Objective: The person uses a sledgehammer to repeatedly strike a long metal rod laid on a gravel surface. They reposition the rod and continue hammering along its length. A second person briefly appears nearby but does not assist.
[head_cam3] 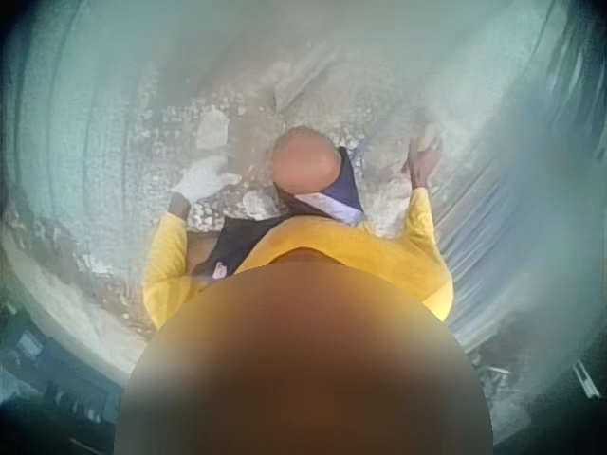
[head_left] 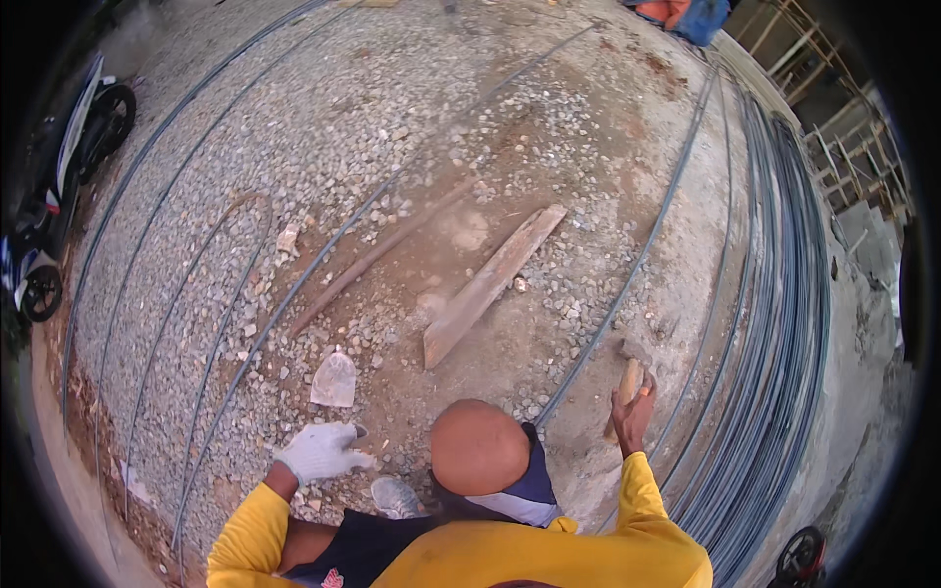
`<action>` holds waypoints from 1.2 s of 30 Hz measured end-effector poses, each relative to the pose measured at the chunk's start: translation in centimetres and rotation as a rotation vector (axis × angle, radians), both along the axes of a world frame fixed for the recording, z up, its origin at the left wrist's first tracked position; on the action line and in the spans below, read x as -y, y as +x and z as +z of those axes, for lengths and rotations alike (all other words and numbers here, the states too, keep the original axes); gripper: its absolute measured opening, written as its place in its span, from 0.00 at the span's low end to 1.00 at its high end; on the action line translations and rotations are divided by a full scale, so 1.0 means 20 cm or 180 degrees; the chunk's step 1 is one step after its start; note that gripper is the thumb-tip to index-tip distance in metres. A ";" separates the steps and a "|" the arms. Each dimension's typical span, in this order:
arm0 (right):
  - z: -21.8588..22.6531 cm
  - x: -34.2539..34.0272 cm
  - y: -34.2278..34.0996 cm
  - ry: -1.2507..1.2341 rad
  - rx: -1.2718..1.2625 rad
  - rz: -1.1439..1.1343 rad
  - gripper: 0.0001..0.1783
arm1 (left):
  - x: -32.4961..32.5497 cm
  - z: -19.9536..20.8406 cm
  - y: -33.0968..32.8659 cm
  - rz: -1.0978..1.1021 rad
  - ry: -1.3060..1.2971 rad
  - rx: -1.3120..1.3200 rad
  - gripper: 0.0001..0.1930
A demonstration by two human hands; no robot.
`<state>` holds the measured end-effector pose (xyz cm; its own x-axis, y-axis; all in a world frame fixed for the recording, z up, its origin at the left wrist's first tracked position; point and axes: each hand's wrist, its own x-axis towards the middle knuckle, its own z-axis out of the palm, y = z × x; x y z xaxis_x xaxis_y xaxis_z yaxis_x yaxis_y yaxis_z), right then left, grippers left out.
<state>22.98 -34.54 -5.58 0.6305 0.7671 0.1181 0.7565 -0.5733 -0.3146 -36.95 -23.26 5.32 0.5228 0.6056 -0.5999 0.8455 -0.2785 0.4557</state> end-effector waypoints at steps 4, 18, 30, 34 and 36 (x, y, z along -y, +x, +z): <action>0.41 -0.27 -0.32 0.1179 -0.1994 0.0992 0.46 | -0.14 -0.24 -0.34 0.1268 -0.1307 0.0683 0.34; 1.18 -0.44 -1.24 0.0774 -0.0812 0.2936 0.33 | -0.47 -1.17 -1.63 0.3772 0.1899 -0.1699 0.29; 1.14 -0.64 -1.19 -0.0023 -0.0446 0.3620 0.44 | -0.52 -1.08 -1.74 0.3877 0.1517 -0.1255 0.44; 1.12 -0.65 -1.15 -0.0091 -0.0396 0.3775 0.48 | -0.39 -0.97 -1.63 0.3585 0.2197 -0.1397 0.34; 1.13 -0.65 -1.12 -0.0187 -0.0372 0.3874 0.49 | -0.35 -0.87 -1.61 0.3650 0.2623 -0.1494 0.31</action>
<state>0.60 -21.46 16.97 -0.4975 0.8658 0.0541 0.7779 0.4729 -0.4139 -69.06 -16.31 -12.02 -0.6013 0.7879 0.1332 0.7986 0.5865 0.1352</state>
